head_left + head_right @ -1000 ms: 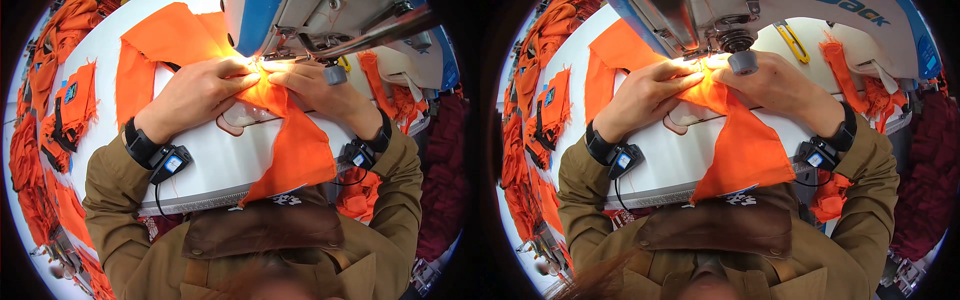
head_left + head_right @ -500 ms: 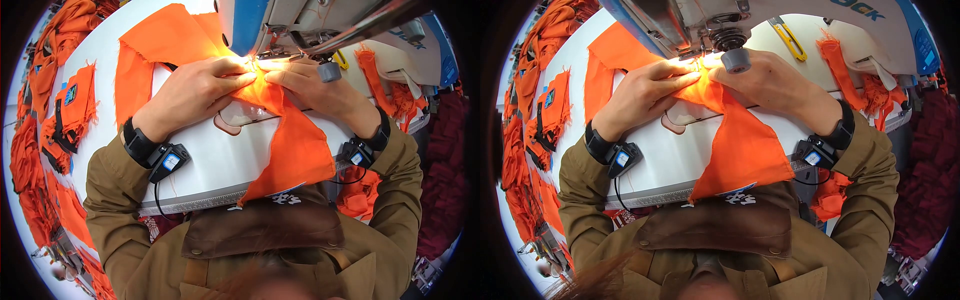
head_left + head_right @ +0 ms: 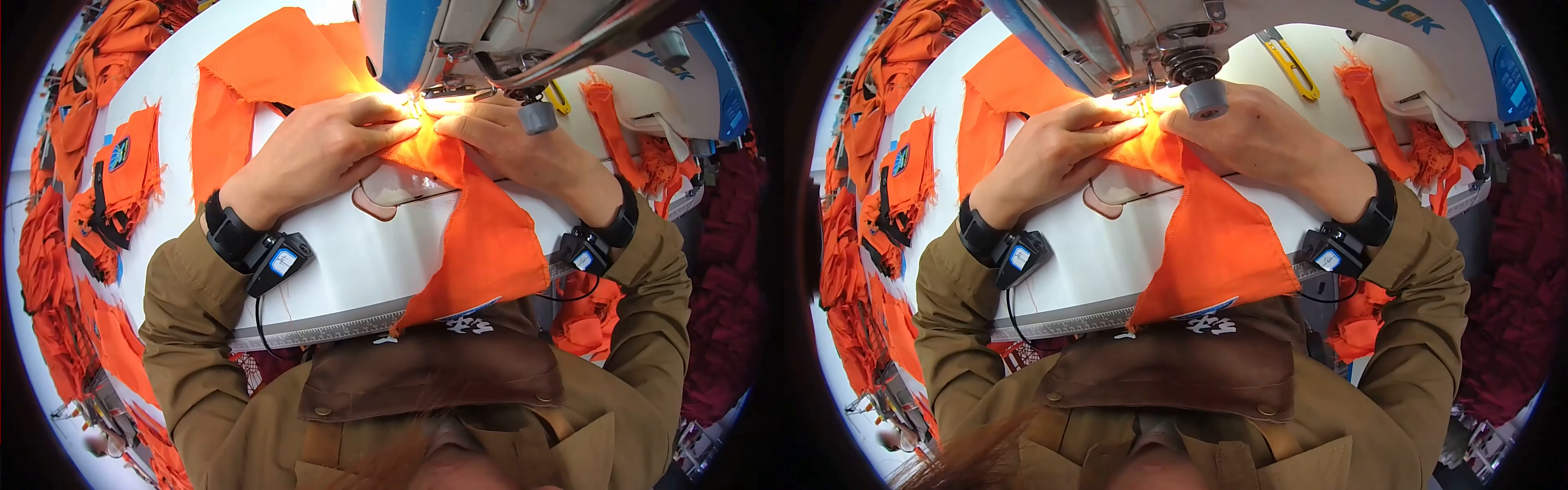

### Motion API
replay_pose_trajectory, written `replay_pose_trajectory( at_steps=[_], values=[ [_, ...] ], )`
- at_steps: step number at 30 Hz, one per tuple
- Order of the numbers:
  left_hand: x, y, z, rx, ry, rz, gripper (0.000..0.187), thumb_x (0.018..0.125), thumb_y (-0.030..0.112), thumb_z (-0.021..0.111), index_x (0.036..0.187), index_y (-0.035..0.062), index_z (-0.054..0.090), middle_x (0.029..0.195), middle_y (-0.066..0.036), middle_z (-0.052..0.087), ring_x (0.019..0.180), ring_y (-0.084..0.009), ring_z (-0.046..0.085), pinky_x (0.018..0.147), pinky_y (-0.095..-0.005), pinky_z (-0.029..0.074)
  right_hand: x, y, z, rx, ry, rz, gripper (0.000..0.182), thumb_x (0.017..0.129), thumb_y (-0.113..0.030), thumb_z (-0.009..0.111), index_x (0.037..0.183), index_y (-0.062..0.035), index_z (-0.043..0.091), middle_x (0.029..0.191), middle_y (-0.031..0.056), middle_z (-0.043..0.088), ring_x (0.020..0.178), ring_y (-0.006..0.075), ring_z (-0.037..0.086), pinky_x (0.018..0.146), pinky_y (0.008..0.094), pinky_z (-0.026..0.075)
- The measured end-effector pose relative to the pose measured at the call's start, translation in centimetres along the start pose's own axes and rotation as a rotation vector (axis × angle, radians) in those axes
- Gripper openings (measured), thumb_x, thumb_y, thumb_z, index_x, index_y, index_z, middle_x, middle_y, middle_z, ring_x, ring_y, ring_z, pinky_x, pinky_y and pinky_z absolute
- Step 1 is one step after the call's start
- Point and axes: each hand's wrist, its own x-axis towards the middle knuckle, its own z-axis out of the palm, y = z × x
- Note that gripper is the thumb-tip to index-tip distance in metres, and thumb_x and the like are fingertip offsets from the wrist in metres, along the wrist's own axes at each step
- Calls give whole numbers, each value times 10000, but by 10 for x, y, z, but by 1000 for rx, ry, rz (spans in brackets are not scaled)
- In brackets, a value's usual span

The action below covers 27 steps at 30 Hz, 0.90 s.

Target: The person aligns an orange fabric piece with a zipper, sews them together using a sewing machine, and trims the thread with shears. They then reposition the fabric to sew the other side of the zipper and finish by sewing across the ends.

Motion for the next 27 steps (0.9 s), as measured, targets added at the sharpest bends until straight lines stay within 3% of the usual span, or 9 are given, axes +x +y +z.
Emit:
replay_pose_trajectory(
  at_steps=[21,25,27],
  values=[
    [1,-3,-2,-16,7,0,558,806,9,751,1347,147,727,1312,-78,694,1143,-304,681,960,-400,584,2,-1,-1,11,14,1,276,869,-100,702,1140,-113,648,890,105,624,813,312,672,709,426,562],
    [-1,-7,3,-79,104,-2,415,849,31,753,1256,107,747,1198,-84,729,1030,-321,694,877,-398,579,1,1,5,48,78,-6,278,848,-97,746,1116,-111,672,906,111,657,815,322,676,720,432,561],
    [4,-8,2,-168,142,-62,305,878,44,749,1181,74,759,1122,-87,746,962,-338,691,825,-399,569,-3,8,3,161,-15,77,305,868,19,699,1163,-48,667,1114,158,716,921,346,718,830,414,580]
  ],
)
